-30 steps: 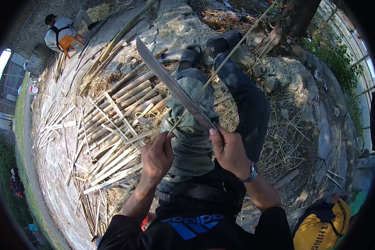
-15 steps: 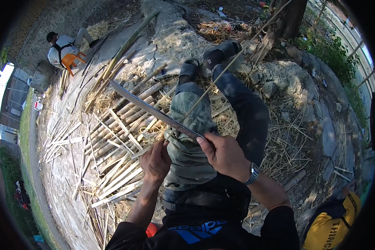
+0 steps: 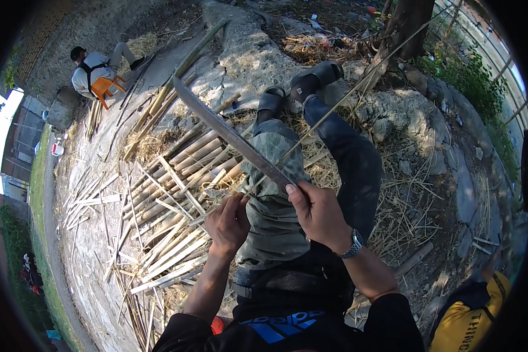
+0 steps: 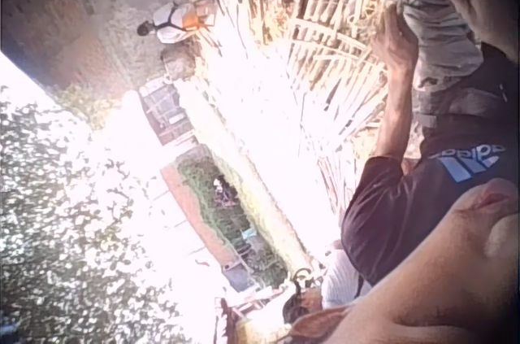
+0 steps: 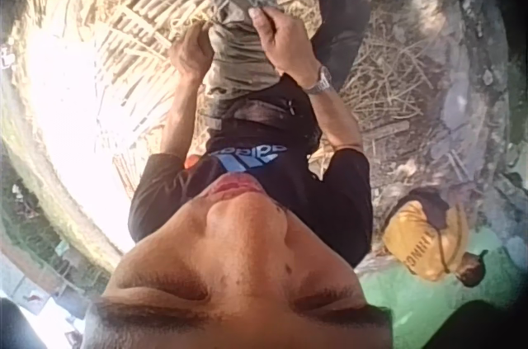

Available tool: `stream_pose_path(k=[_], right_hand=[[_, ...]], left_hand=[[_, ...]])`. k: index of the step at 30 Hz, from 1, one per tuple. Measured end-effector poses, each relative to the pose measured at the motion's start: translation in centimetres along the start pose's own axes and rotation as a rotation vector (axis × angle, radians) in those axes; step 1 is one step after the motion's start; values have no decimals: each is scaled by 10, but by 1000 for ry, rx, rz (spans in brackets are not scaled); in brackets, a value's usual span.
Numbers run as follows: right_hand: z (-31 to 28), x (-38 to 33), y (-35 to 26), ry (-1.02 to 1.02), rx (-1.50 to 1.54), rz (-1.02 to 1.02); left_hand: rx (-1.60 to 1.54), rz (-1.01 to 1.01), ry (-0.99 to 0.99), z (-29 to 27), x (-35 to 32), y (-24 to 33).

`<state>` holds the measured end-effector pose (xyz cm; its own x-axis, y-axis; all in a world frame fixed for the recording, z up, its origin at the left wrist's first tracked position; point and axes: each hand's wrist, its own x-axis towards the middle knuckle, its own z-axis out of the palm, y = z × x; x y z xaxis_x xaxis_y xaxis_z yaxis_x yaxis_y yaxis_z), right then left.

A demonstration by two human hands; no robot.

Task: The person shaves a thin strip of bamboo by hand using a machete, repeatedly running the blade along the length of the strip while holding it against a protective pad on their leg.

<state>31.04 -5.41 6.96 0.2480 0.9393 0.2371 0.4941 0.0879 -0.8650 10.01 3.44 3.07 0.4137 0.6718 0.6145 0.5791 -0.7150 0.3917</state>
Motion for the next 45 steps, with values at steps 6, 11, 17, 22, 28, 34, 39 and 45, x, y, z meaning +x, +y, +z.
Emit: stream_pose_path(k=[6, 11, 17, 22, 28, 34, 39, 45], right_hand=[[-4, 13, 8, 336, 127, 48], [31, -15, 4, -105, 76, -36], [-2, -7, 1, 45, 431, 140], [-10, 10, -1, 315, 434, -22], [-8, 13, 8, 371, 613, -54], [-11, 10, 5, 380, 600, -100], [-16, 7, 13, 453, 515, -160], [-7, 7, -2, 413, 628, -100]], left_hand=[[-136, -76, -55, -3, 3, 22], [-378, -414, -203, -5, 5, 28], [-581, -497, -310, -19, 1, 22], [-645, -455, -433, -17, -5, 26], [-528, -260, -393, -4, -11, 32], [-421, -285, -268, -16, 15, 29], [112, -378, 192, -45, 30, -60], [-552, -313, -175, -42, 37, 14]])
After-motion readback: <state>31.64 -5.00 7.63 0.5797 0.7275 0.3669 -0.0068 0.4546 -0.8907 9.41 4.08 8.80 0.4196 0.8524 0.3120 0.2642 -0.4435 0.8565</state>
